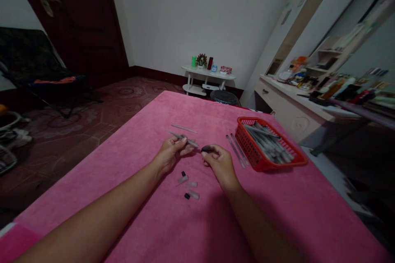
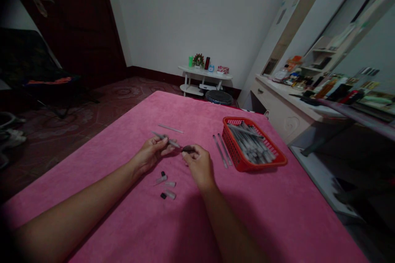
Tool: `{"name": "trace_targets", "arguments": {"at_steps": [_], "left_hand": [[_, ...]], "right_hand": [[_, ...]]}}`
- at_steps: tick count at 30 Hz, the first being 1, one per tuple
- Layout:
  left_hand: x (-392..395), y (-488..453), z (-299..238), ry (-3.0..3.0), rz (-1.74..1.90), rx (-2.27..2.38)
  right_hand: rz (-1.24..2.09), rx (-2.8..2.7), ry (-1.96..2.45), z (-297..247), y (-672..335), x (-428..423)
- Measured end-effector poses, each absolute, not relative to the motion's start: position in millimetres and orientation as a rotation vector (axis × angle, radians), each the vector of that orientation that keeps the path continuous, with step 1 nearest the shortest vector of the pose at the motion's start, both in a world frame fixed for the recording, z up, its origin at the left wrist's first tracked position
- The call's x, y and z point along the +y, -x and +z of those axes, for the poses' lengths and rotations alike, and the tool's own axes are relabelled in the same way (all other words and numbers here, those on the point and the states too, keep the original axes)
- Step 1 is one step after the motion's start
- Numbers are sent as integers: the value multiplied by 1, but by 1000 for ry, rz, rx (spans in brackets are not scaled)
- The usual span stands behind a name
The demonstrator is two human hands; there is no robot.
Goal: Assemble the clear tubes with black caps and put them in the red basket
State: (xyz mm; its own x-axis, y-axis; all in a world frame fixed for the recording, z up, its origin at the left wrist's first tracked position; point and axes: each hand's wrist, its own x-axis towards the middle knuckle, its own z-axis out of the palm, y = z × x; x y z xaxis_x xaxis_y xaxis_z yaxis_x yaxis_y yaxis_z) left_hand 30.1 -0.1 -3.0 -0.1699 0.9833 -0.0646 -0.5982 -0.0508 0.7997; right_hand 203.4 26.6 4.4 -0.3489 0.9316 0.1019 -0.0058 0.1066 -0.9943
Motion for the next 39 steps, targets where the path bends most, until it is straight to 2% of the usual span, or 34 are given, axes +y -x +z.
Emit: {"name": "trace_targets", "arguments": {"at_steps": [26,39], "left_hand": [[-6,-40,3,-716,1463,964],[-8,-49,3,-736,1570,831]], "right_hand": [[850,-1745,1059,6,-201,22],[1071,-1702,1111,-2,-202,22]]}}
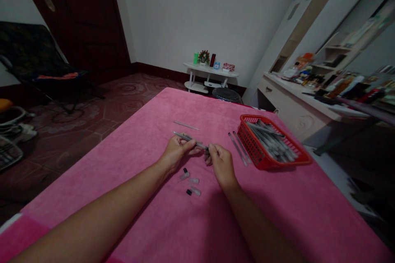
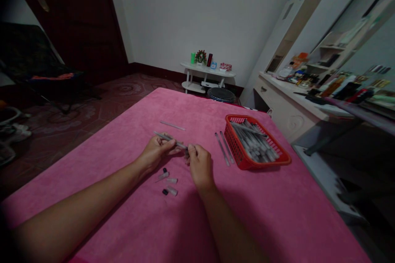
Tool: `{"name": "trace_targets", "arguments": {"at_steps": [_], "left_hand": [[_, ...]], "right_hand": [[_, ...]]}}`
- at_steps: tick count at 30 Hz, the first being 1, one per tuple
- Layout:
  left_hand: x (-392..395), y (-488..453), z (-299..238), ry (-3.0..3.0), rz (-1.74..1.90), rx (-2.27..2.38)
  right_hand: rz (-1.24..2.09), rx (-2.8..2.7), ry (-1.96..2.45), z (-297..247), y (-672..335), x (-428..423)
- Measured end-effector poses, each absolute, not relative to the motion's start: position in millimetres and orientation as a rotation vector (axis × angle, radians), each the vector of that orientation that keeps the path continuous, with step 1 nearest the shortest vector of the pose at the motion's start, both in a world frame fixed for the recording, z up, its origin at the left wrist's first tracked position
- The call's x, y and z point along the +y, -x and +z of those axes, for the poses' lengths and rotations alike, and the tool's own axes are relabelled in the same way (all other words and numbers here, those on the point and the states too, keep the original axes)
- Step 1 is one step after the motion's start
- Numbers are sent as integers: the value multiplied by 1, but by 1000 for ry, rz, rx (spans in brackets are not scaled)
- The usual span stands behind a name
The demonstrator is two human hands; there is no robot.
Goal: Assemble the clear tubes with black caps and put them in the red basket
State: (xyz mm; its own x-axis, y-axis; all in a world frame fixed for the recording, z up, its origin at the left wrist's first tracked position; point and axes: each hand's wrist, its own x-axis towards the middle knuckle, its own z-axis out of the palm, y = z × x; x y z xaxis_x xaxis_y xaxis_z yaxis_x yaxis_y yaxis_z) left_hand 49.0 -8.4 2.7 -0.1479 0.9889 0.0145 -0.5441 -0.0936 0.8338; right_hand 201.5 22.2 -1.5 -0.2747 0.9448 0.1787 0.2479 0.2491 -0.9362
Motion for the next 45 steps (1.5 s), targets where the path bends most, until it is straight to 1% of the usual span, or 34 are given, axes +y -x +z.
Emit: {"name": "trace_targets", "arguments": {"at_steps": [4,9,14,19,25,29,35,39,45], "left_hand": [[-7,-49,2,-727,1568,872],[-8,-49,2,-733,1551,869],[-7,-47,-2,-724,1560,865],[-8,-48,2,-729,1542,848],[-9,-49,6,-726,1529,884],[-9,-49,2,-726,1526,856],[-8,-46,0,-741,1528,888],[-9,-47,0,-745,1537,842],[-11,-48,2,-802,1552,737]], "right_hand": [[1076,-1690,1062,-1,-201,21],[1044,-1812,1105,-2,-203,22],[1048,-1727,1086,-4,-203,22],[1074,-1809,1089,-3,-203,22],[1096,-1740,1049,-2,-203,23],[1053,-1836,1080,-3,-204,23],[1039,-1789,1081,-2,-203,21],[1142,-1776,1071,-2,-203,21],[1472,-1606,1028,1,-203,24]]}}
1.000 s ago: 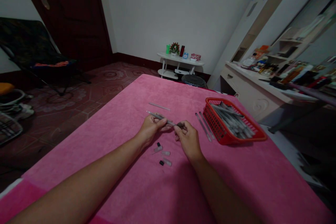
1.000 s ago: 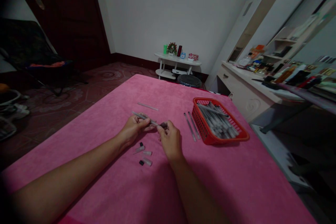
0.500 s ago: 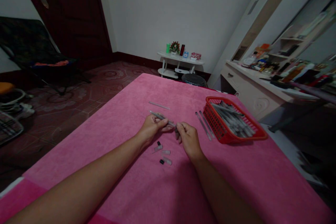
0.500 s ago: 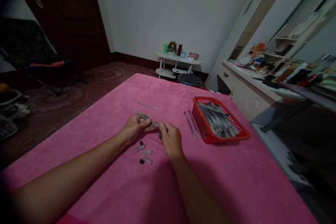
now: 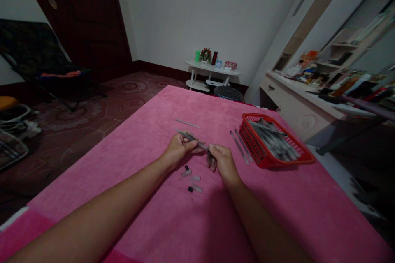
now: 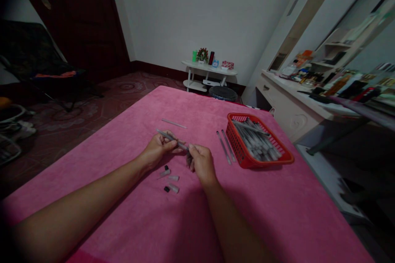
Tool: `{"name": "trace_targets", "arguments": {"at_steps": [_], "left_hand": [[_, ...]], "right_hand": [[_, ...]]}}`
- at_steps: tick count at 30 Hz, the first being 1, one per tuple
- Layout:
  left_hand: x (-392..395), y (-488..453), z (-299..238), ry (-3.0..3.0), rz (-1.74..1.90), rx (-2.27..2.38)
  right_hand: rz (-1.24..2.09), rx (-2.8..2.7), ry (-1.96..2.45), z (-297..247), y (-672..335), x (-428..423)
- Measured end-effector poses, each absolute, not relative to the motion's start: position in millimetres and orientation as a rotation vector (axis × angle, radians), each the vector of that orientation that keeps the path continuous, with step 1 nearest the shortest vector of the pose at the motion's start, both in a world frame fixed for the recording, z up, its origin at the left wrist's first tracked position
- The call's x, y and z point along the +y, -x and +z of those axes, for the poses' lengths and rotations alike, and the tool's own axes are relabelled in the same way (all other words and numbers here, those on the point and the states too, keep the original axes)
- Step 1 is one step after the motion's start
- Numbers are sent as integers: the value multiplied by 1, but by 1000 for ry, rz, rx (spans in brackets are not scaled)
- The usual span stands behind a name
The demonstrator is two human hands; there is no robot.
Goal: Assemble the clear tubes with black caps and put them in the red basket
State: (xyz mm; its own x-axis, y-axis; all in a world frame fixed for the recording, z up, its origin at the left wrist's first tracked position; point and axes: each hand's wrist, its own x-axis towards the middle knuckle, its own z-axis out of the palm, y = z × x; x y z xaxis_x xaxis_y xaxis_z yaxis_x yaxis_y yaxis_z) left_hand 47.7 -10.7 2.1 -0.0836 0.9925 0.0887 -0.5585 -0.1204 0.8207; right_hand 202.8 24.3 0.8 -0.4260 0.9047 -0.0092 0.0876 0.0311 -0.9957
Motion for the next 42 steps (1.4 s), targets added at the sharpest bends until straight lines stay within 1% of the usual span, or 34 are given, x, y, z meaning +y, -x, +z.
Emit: {"name": "trace_targets", "arguments": {"at_steps": [5,10,13,16,19,22,24,29,33,37,39,42], "left_hand": [[-9,-45,4,-828,1521,705],[-9,-45,2,-898,1482,696],[-8,-45,0,-958,1450,810],[-5,-37,5,-1109,1391,1045],[-6,-22,19,-1399,1153,1305],[-13,-8,36,-1670,684,1276],[-19,-7,46,-1809,458,1307],[-32,-23,58,-2046,201,1487],[-34,-27,57,-1985,238,1413],[-30,-13,57,-1681,256,1096],[-26,-2,58,-1560,320,987],[-18,10,55,-1474,486,968]], "right_hand": [[1610,-1564,1006,2,-206,28],[1598,-1572,954,3,-205,27],[1551,-1621,942,3,-203,26],[1498,-1564,956,0,-204,28],[1504,-1379,988,-2,-208,33],[1560,-1279,999,-1,-211,35],[1567,-1284,989,0,-211,35],[1562,-1312,967,0,-210,33],[1562,-1298,969,-1,-210,34],[1571,-1274,962,0,-210,34],[1569,-1248,948,0,-210,34],[1562,-1226,931,0,-210,35]]}}
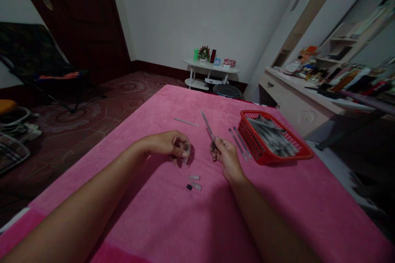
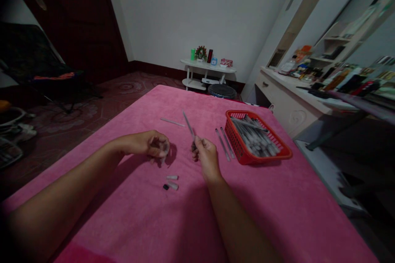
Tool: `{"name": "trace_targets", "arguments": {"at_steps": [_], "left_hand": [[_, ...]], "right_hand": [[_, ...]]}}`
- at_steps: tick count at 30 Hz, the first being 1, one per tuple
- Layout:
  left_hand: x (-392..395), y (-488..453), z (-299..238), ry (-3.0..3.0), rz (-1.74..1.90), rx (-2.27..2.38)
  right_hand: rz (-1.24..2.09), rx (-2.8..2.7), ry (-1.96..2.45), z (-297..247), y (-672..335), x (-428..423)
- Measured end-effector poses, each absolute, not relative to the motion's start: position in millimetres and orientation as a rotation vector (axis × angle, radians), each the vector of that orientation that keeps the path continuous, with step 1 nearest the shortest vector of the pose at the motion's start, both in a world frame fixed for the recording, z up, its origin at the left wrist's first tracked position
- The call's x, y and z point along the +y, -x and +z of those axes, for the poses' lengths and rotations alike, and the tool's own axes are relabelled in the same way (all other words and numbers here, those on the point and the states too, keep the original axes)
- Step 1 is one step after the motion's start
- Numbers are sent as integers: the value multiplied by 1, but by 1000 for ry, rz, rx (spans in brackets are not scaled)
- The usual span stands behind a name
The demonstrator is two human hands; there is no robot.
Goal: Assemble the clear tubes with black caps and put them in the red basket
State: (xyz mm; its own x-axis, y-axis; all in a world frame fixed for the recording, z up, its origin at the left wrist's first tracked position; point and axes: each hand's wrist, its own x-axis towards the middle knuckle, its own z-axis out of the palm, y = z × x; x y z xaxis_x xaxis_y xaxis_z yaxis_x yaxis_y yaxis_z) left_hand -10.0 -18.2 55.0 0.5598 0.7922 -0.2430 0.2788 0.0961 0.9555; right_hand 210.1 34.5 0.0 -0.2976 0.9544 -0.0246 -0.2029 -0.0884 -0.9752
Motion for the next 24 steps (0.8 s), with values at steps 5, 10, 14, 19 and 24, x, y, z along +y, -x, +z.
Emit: {"name": "trace_targets", "arguments": {"at_steps": [5,10,14,19,24], "left_hand": [[-9,14,33,-1382,461,899],[-10,12,25,-1270,619,901],[-8,15,27,-975,1059,875],[26,11,24,-279,1529,803],[60,-11,23,-128,1689,721]], "right_hand": [[1557,-1230,928,0,-210,35],[1565,-1215,920,0,-210,36],[1552,-1202,908,0,-210,36],[1519,-1241,868,-6,-211,39],[1460,-1323,852,-12,-214,44]]}}
